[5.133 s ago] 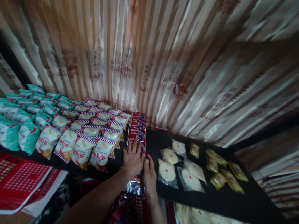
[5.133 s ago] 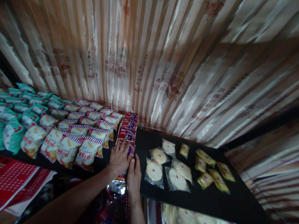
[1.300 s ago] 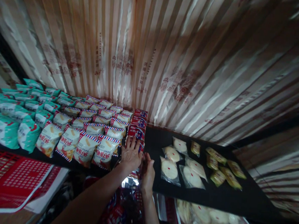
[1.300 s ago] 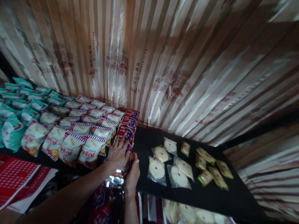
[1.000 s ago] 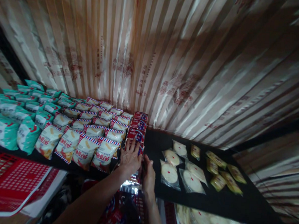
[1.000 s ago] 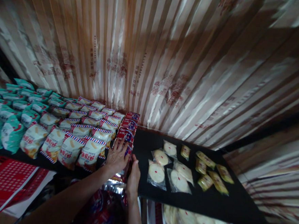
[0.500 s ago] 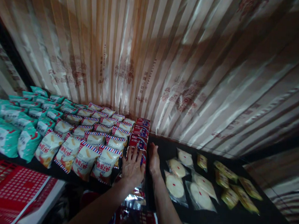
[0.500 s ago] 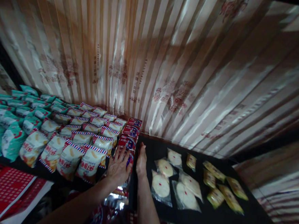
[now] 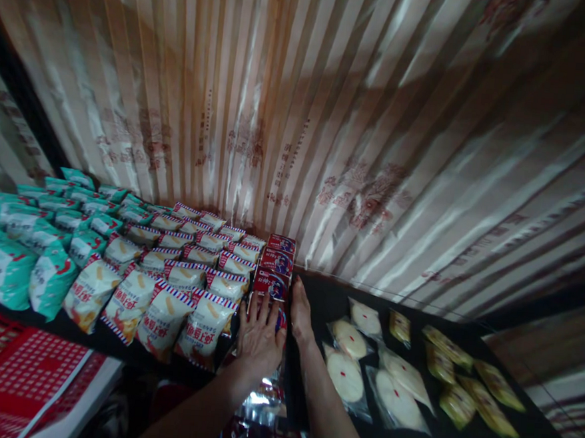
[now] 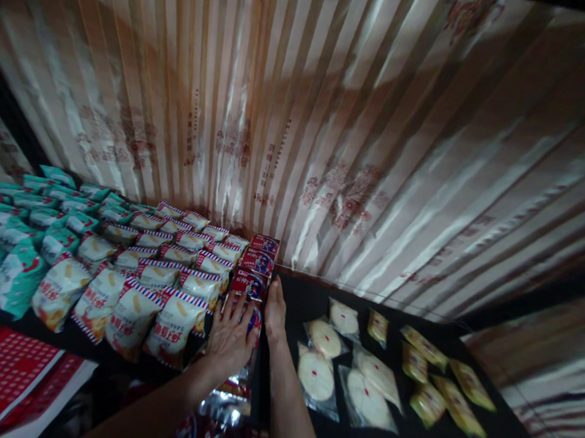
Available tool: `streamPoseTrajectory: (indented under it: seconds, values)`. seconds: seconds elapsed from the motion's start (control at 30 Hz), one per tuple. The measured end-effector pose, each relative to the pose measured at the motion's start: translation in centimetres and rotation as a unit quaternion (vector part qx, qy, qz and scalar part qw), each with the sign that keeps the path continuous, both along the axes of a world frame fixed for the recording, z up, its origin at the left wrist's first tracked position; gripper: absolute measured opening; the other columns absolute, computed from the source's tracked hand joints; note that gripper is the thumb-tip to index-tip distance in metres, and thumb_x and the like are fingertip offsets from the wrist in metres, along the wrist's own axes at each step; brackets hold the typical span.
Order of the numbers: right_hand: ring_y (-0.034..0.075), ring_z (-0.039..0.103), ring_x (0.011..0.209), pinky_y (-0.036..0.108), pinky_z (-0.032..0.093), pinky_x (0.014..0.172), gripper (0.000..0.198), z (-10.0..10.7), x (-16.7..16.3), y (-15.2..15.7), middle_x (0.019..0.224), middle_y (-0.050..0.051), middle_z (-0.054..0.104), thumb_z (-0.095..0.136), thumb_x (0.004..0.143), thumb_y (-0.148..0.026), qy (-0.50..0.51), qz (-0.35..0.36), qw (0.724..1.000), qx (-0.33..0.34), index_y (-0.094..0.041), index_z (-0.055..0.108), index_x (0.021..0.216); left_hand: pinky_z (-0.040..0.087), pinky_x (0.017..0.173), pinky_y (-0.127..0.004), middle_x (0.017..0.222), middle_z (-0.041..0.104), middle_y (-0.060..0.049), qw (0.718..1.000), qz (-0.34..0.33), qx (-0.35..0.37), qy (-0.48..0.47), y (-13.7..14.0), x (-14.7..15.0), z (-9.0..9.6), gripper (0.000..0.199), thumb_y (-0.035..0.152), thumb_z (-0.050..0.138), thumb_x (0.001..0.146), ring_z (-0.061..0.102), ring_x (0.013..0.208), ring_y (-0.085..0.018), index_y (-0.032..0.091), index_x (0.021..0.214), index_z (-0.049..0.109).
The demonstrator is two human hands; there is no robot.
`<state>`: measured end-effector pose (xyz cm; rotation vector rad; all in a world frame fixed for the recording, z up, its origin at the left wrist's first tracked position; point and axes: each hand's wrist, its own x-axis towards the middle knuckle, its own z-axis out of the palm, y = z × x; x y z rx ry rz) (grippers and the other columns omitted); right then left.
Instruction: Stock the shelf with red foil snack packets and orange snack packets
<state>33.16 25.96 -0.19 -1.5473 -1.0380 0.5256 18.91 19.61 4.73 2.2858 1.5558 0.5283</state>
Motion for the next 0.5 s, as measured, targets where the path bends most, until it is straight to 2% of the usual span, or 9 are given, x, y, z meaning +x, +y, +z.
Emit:
streamPoseTrajectory:
  seconds: [0.1,0.23,0.37,0.5]
  values:
    - [0.023,0.040,0.131,0.043,0.029,0.109,0.057,1.0,-0.8,-0.2,0.140,0.009,0.047,0.040,0.087,-0.050,-0.112,0.013,0.994,0.004,-0.017,0.049,0.132,0.011,0.113,-0.055,0.150,0.029,-0.004,1.000,0.001,0.007,-0.009,0.1,0.1,-0.3,0.056,0.047,0.040,0.088,0.018,0.139,-0.030,0.025,0.139,0.038]
    - [0.023,0.029,0.137,0.047,0.026,0.110,0.042,1.7,-1.2,0.0,0.137,0.010,0.049,0.037,0.088,-0.033,-0.295,0.058,0.953,0.032,-0.015,0.062,0.118,0.012,0.113,-0.055,0.150,0.030,-0.005,1.000,0.008,0.022,-0.004,0.3,0.3,-0.5,0.057,0.044,0.045,0.085,0.017,0.140,-0.031,0.023,0.137,0.041]
    - [0.022,0.041,0.130,0.050,0.024,0.111,0.038,1.5,-0.6,0.6,0.126,0.012,0.060,0.042,0.085,-0.025,-0.374,0.088,0.923,0.024,-0.016,0.063,0.116,0.016,0.113,-0.054,0.148,0.033,-0.008,0.999,0.005,0.040,0.002,0.3,0.3,0.0,0.056,0.043,0.045,0.085,0.018,0.140,-0.031,0.019,0.136,0.044]
    - [0.023,0.046,0.126,0.049,0.027,0.110,0.037,1.3,-0.2,1.0,0.121,0.013,0.063,0.045,0.084,-0.027,-0.397,0.088,0.913,0.025,-0.015,0.064,0.114,0.018,0.113,-0.051,0.145,0.038,-0.012,0.998,0.014,0.062,-0.013,0.0,0.3,0.1,0.058,0.042,0.045,0.084,0.021,0.139,-0.031,0.014,0.135,0.044]
